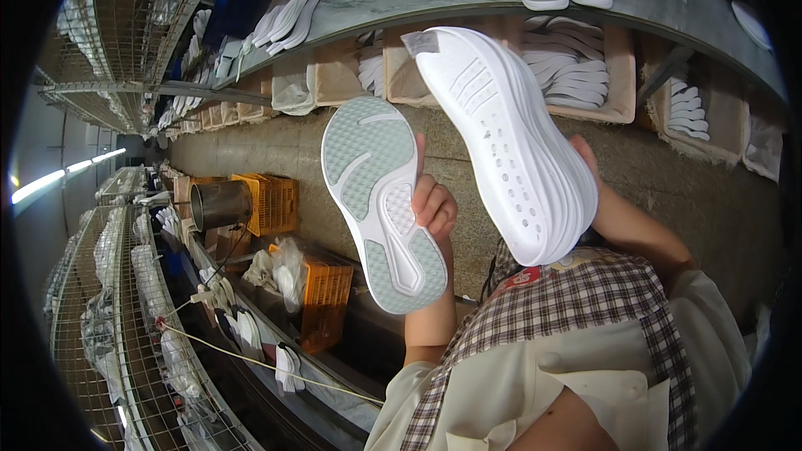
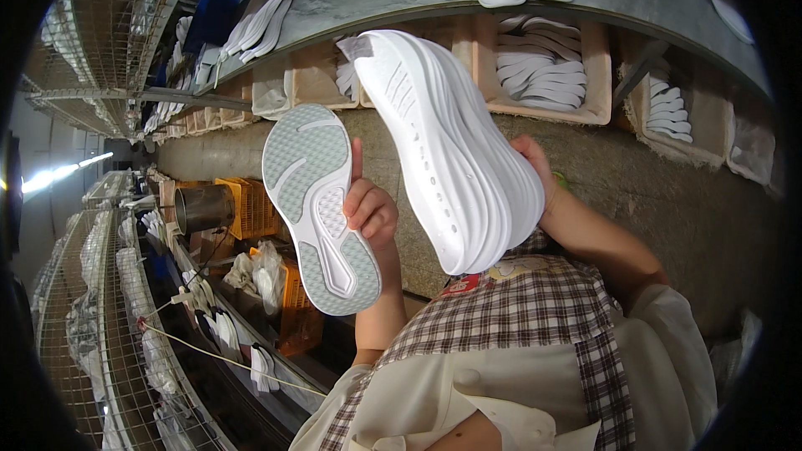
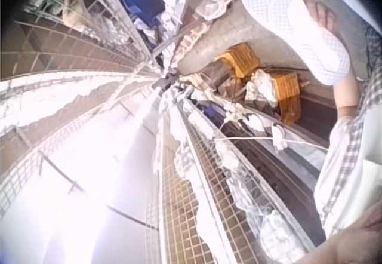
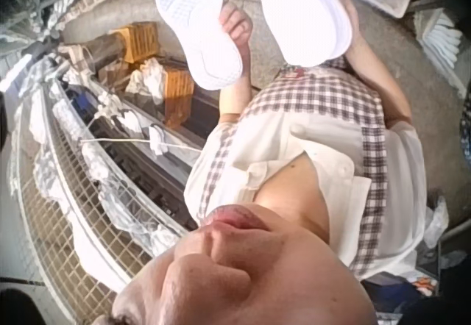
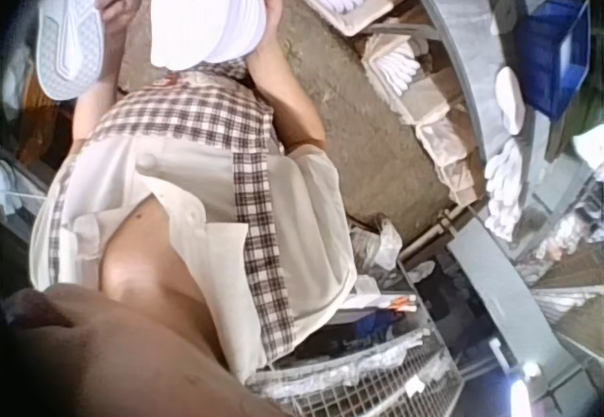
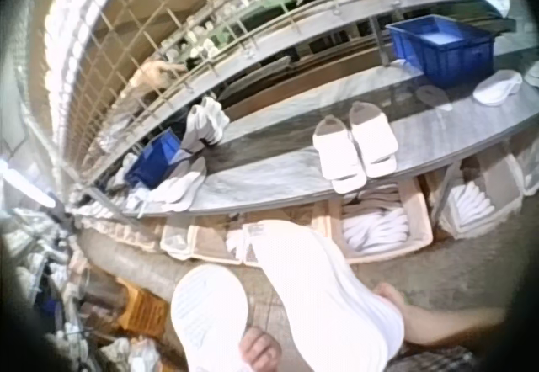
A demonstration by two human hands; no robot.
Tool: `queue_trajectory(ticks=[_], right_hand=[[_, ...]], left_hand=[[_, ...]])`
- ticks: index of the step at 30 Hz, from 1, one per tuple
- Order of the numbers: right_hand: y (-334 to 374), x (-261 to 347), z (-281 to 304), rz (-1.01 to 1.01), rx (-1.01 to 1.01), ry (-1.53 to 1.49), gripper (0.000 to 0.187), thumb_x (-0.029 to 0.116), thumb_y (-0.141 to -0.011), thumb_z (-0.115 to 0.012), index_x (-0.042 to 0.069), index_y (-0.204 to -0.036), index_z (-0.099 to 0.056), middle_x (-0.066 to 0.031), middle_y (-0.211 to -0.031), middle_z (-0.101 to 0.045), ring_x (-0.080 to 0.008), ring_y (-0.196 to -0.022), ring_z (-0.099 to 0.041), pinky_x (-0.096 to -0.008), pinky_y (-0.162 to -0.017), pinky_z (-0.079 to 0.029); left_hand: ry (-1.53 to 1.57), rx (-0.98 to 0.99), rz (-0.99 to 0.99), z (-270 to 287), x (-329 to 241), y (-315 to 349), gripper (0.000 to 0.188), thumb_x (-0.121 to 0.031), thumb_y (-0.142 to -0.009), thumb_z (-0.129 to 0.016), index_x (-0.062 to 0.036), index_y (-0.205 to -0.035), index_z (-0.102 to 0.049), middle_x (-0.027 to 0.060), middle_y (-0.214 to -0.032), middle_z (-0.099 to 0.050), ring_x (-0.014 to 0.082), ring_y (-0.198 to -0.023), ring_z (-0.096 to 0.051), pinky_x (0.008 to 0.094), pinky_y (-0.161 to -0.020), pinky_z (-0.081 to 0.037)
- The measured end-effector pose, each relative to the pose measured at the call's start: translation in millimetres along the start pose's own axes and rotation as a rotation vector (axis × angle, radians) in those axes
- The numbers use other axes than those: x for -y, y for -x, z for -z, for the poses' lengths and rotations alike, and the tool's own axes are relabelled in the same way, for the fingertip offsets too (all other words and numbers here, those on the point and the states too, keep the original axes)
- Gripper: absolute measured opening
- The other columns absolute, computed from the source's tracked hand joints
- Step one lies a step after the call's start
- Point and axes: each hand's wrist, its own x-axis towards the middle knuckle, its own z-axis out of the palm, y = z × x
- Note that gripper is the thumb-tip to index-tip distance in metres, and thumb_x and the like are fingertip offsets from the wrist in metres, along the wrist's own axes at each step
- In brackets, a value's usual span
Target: The person repeatedly picks up stacks of white and beige slippers from shelves, aligns them by hand, and places them into a large fabric bag on the floor. The person also briefly dips a stack of slippers into a metal pot before bagging them.
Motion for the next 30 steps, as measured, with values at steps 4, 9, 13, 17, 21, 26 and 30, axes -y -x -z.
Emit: queue_trajectory(ticks=[4,9,13,17,21,26,30], right_hand=[[0.6,4.4,-10.1,0.077,-0.095,0.196,0.063,0.027,-0.077,-0.044,-0.002,-0.133,-0.041,-0.0258,-0.119,-0.055,-0.0347,-0.097,-0.063,-0.0422,-0.085,-0.054],[-5.8,1.4,-28.2,0.223,-0.064,0.901,0.089,0.027,-0.066,-0.06,0.003,-0.143,-0.021,-0.0207,-0.139,-0.035,-0.0309,-0.125,-0.041,-0.0404,-0.105,-0.035],[-4.7,-2.8,-49.0,0.202,0.022,1.3,0.106,0.037,-0.067,-0.073,0.002,-0.145,-0.011,-0.0202,-0.145,-0.024,-0.0311,-0.135,-0.026,-0.0388,-0.111,-0.021],[-1.7,-3.0,-64.0,0.075,-0.027,1.866,0.113,0.038,-0.066,-0.081,0.001,-0.144,-0.009,-0.024,-0.145,-0.023,-0.034,-0.135,-0.026,-0.0398,-0.11,-0.024],[-5.0,-5.7,-61.1,0.109,0.061,2.009,0.115,0.033,-0.063,-0.083,0.003,-0.145,-0.008,-0.0255,-0.145,-0.023,-0.0358,-0.134,-0.027,-0.0405,-0.109,-0.026],[-4.2,-15.0,-46.0,0.325,0.212,2.065,0.112,0.013,-0.064,-0.08,0.017,-0.147,-0.006,-0.0174,-0.149,-0.021,-0.0356,-0.135,-0.027,-0.0423,-0.11,-0.028],[3.9,-20.1,-40.1,0.387,0.202,2.053,0.111,0.011,-0.064,-0.08,0.018,-0.147,-0.006,-0.0139,-0.151,-0.019,-0.0352,-0.135,-0.026,-0.0435,-0.11,-0.029]], left_hand=[[-0.095,-0.102,0.005,-14.9,-1.6,1.9,0.061,-0.022,-0.097,-0.042,-0.0034,-0.146,-0.011,0.0076,-0.074,-0.054,0.0169,-0.064,-0.057,0.029,-0.049,-0.05],[-0.434,-0.477,-0.032,-30.4,-0.3,5.6,0.059,-0.024,-0.094,-0.047,-0.0023,-0.142,-0.02,0.0089,-0.087,-0.057,0.02,-0.076,-0.058,0.0321,-0.06,-0.051],[-0.551,-0.593,0.034,-27.2,-7.3,4.2,0.057,-0.024,-0.092,-0.051,-0.0014,-0.139,-0.027,0.0098,-0.096,-0.057,0.0204,-0.085,-0.057,0.0328,-0.069,-0.049],[-0.627,-0.662,0.085,-22.4,-14.9,12.1,0.055,-0.023,-0.09,-0.054,-0.0005,-0.136,-0.033,0.0106,-0.106,-0.057,0.0209,-0.094,-0.056,0.0334,-0.079,-0.048],[-0.653,-0.71,0.123,-18.7,-16.0,27.0,0.053,-0.023,-0.088,-0.058,0.0004,-0.132,-0.04,0.0115,-0.115,-0.056,0.0214,-0.103,-0.056,0.0341,-0.088,-0.046],[-0.874,-0.52,0.33,-11.4,-28.9,24.9,0.045,-0.014,-0.088,-0.058,0.0018,-0.129,-0.047,0.0103,-0.123,-0.055,0.0207,-0.11,-0.055,0.0329,-0.093,-0.045],[-1.164,-0.087,0.358,-14.0,-31.3,13.8,0.055,-0.002,-0.078,-0.065,0.0065,-0.129,-0.046,0.0135,-0.139,-0.041,0.0237,-0.126,-0.042,0.0348,-0.104,-0.034]])
